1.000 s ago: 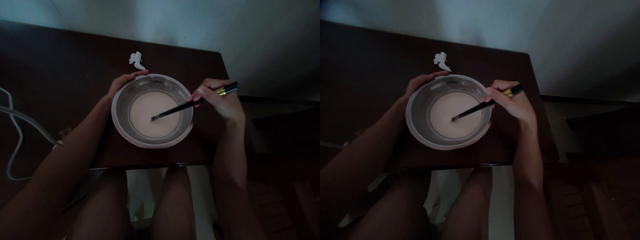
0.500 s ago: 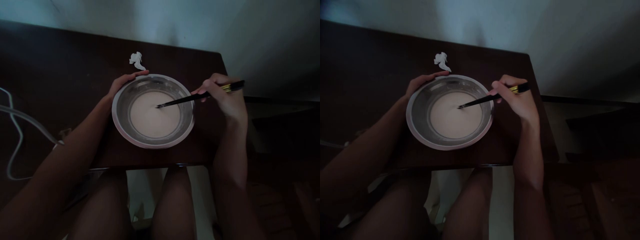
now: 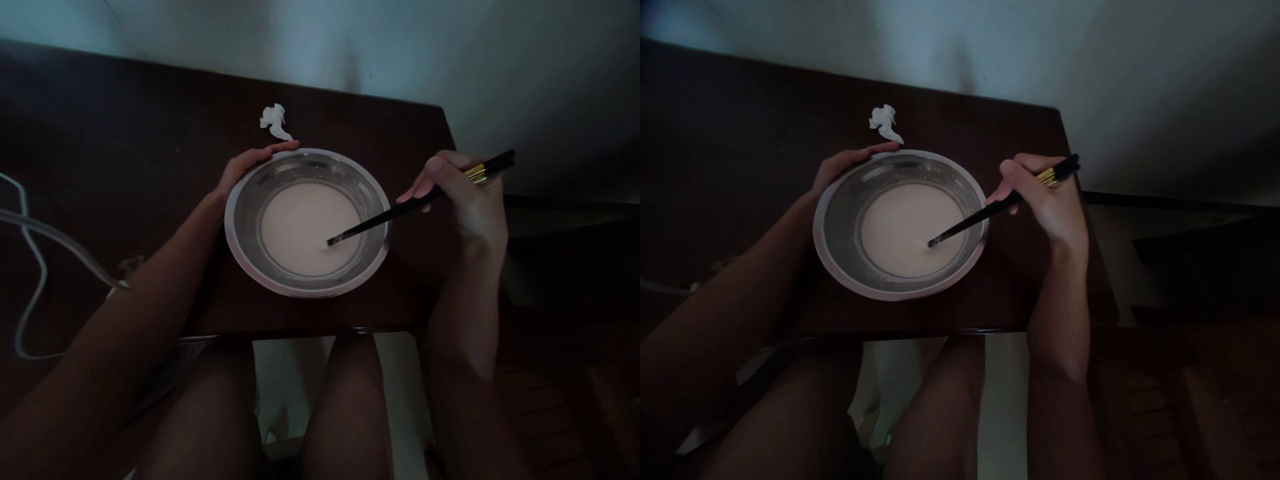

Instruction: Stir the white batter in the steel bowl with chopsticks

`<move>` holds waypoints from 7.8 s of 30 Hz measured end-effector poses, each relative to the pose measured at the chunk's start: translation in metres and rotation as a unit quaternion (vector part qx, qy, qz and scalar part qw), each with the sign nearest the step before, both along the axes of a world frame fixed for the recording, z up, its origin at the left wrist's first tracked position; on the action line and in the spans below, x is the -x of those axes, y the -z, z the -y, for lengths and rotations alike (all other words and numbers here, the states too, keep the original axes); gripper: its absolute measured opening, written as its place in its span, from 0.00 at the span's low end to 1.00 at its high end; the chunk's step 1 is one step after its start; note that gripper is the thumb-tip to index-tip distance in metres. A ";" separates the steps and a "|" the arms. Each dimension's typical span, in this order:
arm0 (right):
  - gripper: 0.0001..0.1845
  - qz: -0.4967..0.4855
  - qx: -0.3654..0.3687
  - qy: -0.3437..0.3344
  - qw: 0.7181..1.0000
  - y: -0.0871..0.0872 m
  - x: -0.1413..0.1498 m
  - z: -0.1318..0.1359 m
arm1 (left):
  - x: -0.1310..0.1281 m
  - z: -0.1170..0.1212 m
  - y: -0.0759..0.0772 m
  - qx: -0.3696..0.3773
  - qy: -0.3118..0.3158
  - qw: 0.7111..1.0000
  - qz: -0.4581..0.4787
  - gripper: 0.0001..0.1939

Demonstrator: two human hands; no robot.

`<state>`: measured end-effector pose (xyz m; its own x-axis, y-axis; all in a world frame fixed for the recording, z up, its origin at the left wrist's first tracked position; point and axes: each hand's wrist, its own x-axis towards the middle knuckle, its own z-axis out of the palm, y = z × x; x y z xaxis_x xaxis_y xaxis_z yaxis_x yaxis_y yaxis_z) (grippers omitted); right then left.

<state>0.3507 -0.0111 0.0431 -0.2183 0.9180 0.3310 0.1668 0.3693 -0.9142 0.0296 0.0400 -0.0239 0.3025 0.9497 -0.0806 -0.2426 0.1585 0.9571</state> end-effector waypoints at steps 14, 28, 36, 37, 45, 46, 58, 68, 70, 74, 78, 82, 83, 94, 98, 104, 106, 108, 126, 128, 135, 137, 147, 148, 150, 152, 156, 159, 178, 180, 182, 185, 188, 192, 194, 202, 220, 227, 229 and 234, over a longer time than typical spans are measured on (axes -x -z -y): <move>0.18 0.021 0.016 -0.053 0.998 0.000 0.002 -0.002 | -0.003 0.001 -0.003 0.012 -0.010 1.000 -0.003 0.23; 0.18 0.040 0.009 -0.023 0.999 -0.001 0.002 -0.003 | -0.001 0.002 -0.005 0.001 0.005 1.000 -0.006 0.22; 0.18 0.035 0.028 -0.048 0.998 -0.001 0.002 -0.001 | -0.003 0.002 -0.006 0.001 0.004 1.000 -0.003 0.23; 0.18 0.036 0.024 -0.050 0.998 -0.001 0.003 -0.002 | -0.003 0.002 -0.006 0.003 -0.001 1.000 -0.002 0.24; 0.18 0.015 0.037 -0.028 0.999 -0.003 -0.003 0.001 | -0.004 0.002 -0.006 0.009 -0.004 1.000 0.000 0.23; 0.17 0.025 0.040 -0.050 0.998 -0.002 -0.001 0.001 | -0.004 0.001 -0.005 0.008 -0.003 1.000 0.001 0.23; 0.16 0.029 0.032 -0.078 0.996 -0.003 0.003 -0.001 | -0.003 -0.001 -0.002 0.008 -0.011 1.000 -0.005 0.23; 0.18 0.022 0.033 -0.047 0.998 -0.003 0.001 0.002 | -0.006 0.003 -0.007 0.011 -0.007 1.000 -0.001 0.24; 0.17 0.034 0.030 -0.075 0.996 -0.002 0.005 0.000 | -0.006 0.004 -0.007 0.011 -0.012 1.000 -0.002 0.22; 0.16 0.025 -0.003 0.002 1.000 -0.001 0.000 -0.001 | -0.006 0.003 -0.006 0.018 -0.029 0.999 -0.004 0.22; 0.20 0.015 0.020 0.009 1.000 -0.004 -0.005 0.003 | -0.005 0.002 -0.004 0.022 -0.018 1.000 0.004 0.22; 0.16 0.033 0.027 -0.074 0.996 -0.002 0.003 0.000 | -0.004 0.001 -0.004 0.009 -0.010 1.000 0.005 0.22; 0.15 0.033 0.018 -0.064 0.997 -0.001 0.004 -0.001 | -0.003 0.001 -0.003 0.008 -0.007 1.000 0.004 0.22; 0.18 0.037 0.042 -0.066 0.996 -0.002 0.007 -0.001 | -0.002 0.001 -0.004 -0.003 0.006 1.000 -0.001 0.26; 0.19 0.008 -0.009 0.039 0.999 -0.001 -0.001 -0.002 | -0.001 0.001 -0.003 -0.014 0.005 1.000 -0.004 0.27; 0.19 0.037 0.028 -0.050 0.998 -0.002 0.004 0.000 | -0.002 0.000 -0.003 -0.010 0.002 1.000 -0.010 0.28; 0.18 0.037 0.025 -0.054 0.998 0.000 0.005 -0.003 | -0.003 0.001 -0.004 -0.009 -0.007 1.000 -0.013 0.27; 0.18 0.023 0.006 -0.011 1.000 0.002 0.002 -0.004 | -0.004 0.002 -0.004 -0.011 -0.004 1.000 -0.012 0.28; 0.18 0.024 0.023 -0.048 0.998 -0.002 0.003 0.002 | -0.002 0.003 -0.008 0.000 0.019 1.000 -0.010 0.27; 0.16 0.032 0.018 -0.080 0.996 -0.001 0.006 0.000 | -0.002 0.003 -0.008 0.002 0.017 1.000 -0.010 0.27; 0.20 0.026 0.004 0.020 0.999 -0.001 -0.003 0.003 | 0.001 -0.001 -0.002 -0.011 0.025 1.000 0.005 0.27; 0.19 0.033 0.018 -0.031 0.999 -0.001 0.000 0.003 | 0.002 -0.003 0.000 -0.006 0.024 1.000 0.004 0.25; 0.19 0.031 0.002 0.020 0.999 -0.002 -0.001 0.004 | 0.001 0.000 -0.003 -0.005 0.021 1.000 -0.010 0.28; 0.19 0.035 0.010 -0.004 0.999 -0.002 0.001 0.004 | 0.001 0.000 -0.004 -0.004 0.018 1.000 -0.011 0.28; 0.17 0.043 0.016 -0.052 0.998 -0.001 0.005 0.003 | 0.001 0.000 -0.004 0.002 0.011 1.000 -0.011 0.26; 0.15 0.044 0.009 -0.062 0.997 0.001 0.007 0.001 | 0.000 0.000 -0.004 0.006 0.005 1.000 -0.007 0.23; 0.17 0.023 -0.006 0.027 0.999 0.001 0.001 0.002 | 0.000 0.001 -0.004 0.003 0.012 1.000 0.004 0.23; 0.19 0.023 0.011 0.008 1.000 0.000 0.000 0.004 | 0.000 0.001 -0.004 0.000 0.017 1.000 0.003 0.26; 0.15 0.030 0.002 -0.005 1.000 0.001 0.003 0.000 | 0.002 0.000 -0.001 -0.008 0.017 1.000 -0.005 0.27; 0.18 0.019 -0.002 0.039 0.999 -0.001 0.000 0.003 | 0.002 0.000 -0.002 -0.004 0.017 1.000 -0.010 0.26; 0.20 0.018 0.008 0.023 1.000 -0.002 0.000 0.005 | 0.001 0.001 -0.003 0.001 0.010 1.000 -0.011 0.26; 0.17 0.026 0.027 -0.062 0.997 0.000 0.006 0.003 | -0.001 0.002 -0.005 0.008 -0.005 1.000 -0.009 0.24; 0.16 0.026 0.012 -0.049 0.998 0.001 0.008 -0.001 | -0.003 0.004 -0.007 0.004 -0.006 1.000 -0.012 0.25; 0.19 0.027 -0.013 0.045 0.999 -0.001 0.002 0.002 | -0.004 0.005 -0.007 -0.006 -0.005 1.000 -0.028 0.27; 0.19 0.039 0.002 0.014 0.999 -0.001 0.002 0.002 | -0.003 0.004 -0.006 -0.005 -0.002 1.000 -0.027 0.27; 0.18 0.021 -0.024 0.045 0.998 0.003 0.002 -0.001 | -0.002 0.002 -0.005 0.004 -0.001 1.000 0.000 0.26; 0.16 0.038 0.000 -0.070 0.997 0.002 0.007 -0.002 | -0.003 0.003 -0.007 0.008 0.002 1.000 0.000 0.25; 0.21 0.009 -0.003 0.010 1.000 -0.001 0.000 0.001 | -0.004 0.004 -0.008 0.025 0.004 0.999 0.026 0.26; 0.21 0.029 0.014 -0.040 0.999 -0.002 0.006 0.001 | -0.005 0.004 -0.009 0.024 -0.006 0.999 0.026 0.27; 0.19 0.041 -0.012 -0.030 0.999 0.001 0.010 -0.005 | -0.003 0.001 -0.006 0.024 -0.003 0.999 0.028 0.26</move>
<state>0.3409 -0.0058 0.0424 -0.2997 0.8949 0.3307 0.2186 0.4018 -0.8892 0.0321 0.0389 -0.0178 0.3029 0.9467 -0.1098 -0.2964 0.2031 0.9332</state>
